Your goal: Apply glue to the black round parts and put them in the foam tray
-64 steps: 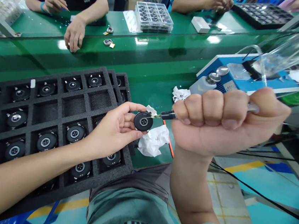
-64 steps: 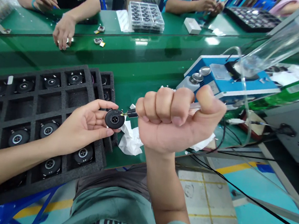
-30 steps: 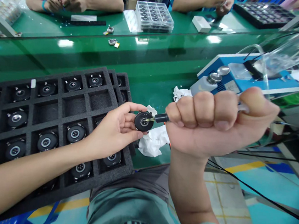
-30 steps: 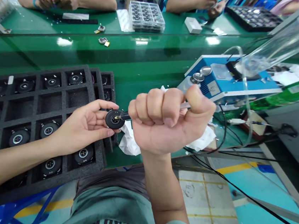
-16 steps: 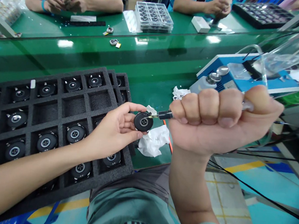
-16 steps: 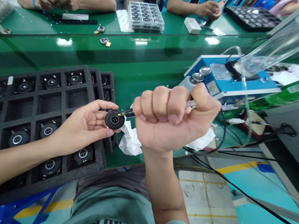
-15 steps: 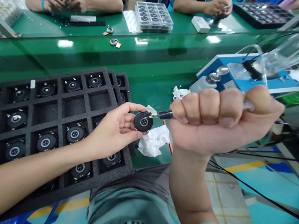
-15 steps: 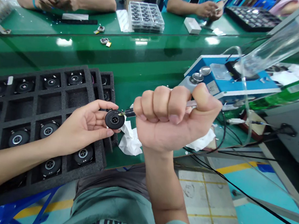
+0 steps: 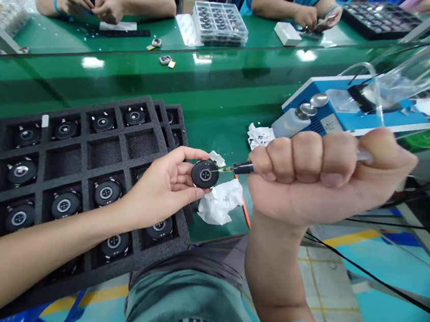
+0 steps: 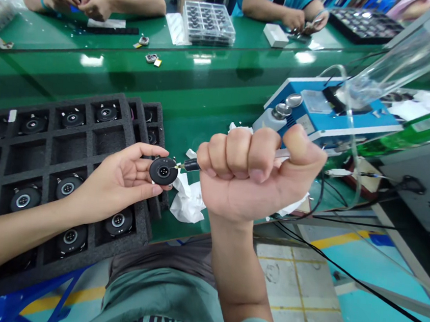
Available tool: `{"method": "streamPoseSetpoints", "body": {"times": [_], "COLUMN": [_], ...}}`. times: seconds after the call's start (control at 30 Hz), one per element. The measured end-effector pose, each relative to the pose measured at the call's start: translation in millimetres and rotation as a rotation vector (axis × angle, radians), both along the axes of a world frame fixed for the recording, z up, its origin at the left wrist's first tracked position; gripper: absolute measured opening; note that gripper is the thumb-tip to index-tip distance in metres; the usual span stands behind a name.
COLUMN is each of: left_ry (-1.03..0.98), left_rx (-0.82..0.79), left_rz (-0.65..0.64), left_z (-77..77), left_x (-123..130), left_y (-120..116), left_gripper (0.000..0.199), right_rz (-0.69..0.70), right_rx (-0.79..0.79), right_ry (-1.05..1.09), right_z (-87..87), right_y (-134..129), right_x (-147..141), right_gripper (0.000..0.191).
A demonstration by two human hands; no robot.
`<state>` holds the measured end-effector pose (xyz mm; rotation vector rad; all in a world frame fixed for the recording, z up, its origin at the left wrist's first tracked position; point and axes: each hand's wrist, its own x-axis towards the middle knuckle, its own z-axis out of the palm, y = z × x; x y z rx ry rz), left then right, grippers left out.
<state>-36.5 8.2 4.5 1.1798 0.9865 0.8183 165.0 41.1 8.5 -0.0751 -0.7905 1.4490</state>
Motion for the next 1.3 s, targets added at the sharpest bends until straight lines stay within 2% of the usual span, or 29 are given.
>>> {"method": "streamPoseSetpoints", "body": {"times": [0.13,0.23,0.4,0.67,0.8,0.9,1.13,1.3], "left_ry": [0.017,0.027,0.03,0.024,0.039,0.044,0.026,0.011], "left_rx": [0.016,0.02,0.023,0.009,0.017,0.021,0.015,0.001], "left_rz": [-0.009,-0.014,-0.018,-0.005,-0.007,-0.012,-0.007,-0.002], "left_z": [-1.4,-1.9,-1.5,0.9,0.2,0.2,1.8,1.5], "left_x": [-1,-2,-3,-1,-1,0,2,2], "left_y": [1,1,1,3,3,2,2,1], "left_gripper": [0.051,0.051,0.051,0.052,0.053,0.054,0.053,0.053], "right_rz": [0.018,-0.001,-0.026,-0.027,0.009,-0.014,-0.032,-0.034], "right_rx": [0.034,-0.05,-0.105,-0.087,0.048,0.14,0.124,0.122], "right_ry": [0.059,0.01,-0.041,-0.077,-0.029,-0.001,-0.053,-0.09], "right_z": [-0.6,5.8,11.9,8.7,2.9,-0.6,4.6,1.1], "right_y": [-1,-7,-15,-17,-10,-4,-3,-3], "right_x": [0,-1,-3,-5,-9,-12,-14,-11], "right_gripper": [0.06,0.054,0.065,0.064,0.064,0.064,0.066,0.067]}}
